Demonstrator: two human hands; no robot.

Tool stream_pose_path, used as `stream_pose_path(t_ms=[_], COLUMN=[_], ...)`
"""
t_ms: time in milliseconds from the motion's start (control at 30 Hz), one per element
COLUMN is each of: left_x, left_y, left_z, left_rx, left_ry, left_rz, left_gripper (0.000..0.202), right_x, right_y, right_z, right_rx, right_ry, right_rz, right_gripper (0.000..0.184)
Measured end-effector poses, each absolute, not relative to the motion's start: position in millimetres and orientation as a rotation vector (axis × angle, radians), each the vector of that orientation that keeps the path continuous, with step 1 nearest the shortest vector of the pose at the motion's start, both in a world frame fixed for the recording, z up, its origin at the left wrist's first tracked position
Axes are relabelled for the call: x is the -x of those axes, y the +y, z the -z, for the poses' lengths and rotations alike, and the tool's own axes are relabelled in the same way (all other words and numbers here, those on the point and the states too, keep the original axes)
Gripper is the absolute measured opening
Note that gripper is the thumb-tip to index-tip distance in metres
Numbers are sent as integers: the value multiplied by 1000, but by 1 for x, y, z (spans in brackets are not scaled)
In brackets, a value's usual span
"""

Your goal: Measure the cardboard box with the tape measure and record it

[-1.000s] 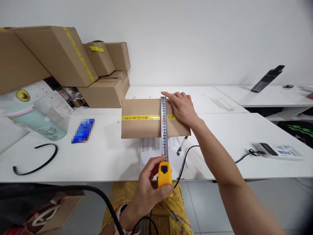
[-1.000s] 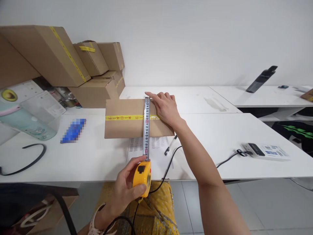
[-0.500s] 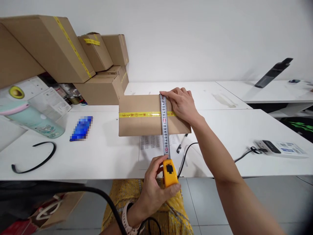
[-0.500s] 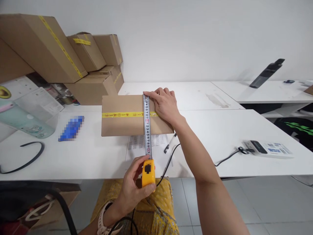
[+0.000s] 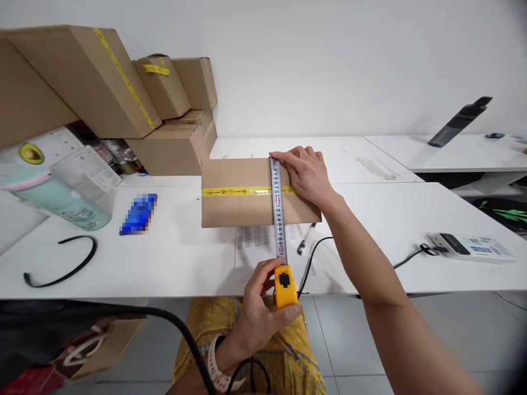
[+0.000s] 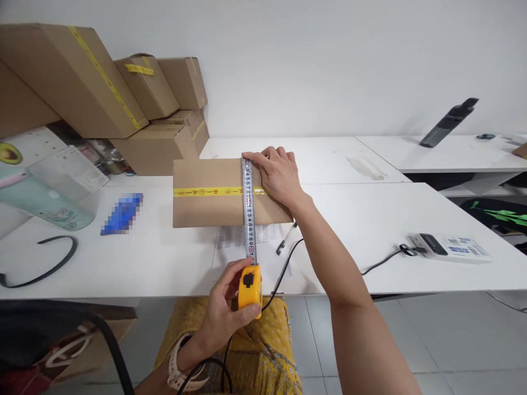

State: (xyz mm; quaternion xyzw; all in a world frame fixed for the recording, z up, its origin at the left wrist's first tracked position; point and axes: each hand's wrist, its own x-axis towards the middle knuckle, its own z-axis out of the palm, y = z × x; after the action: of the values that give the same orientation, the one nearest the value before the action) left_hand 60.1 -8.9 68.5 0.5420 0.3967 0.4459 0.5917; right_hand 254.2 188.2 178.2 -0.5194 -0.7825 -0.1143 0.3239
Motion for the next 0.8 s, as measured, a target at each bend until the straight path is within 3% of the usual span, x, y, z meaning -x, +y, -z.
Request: stream_pose_path(t_ms=[233,633,800], left_x=[-57,-43,-34], left_y=[-9,-5,-3], left_z=[-75,-75,-66], left_rx=[-1257,-1641,-1788], left_ry=[868,795,728], left_rz=[-1001,-984,-905], left_gripper=[75,78,81], right_x=[-253,-272,-281], right_y=[177,132,98], right_z=[-182,-187,-181], right_rx=[1267,879,810], right_ry=[-2020,-1570,-1384], right_rz=[268,-353,-421], right_gripper=[44,41,34])
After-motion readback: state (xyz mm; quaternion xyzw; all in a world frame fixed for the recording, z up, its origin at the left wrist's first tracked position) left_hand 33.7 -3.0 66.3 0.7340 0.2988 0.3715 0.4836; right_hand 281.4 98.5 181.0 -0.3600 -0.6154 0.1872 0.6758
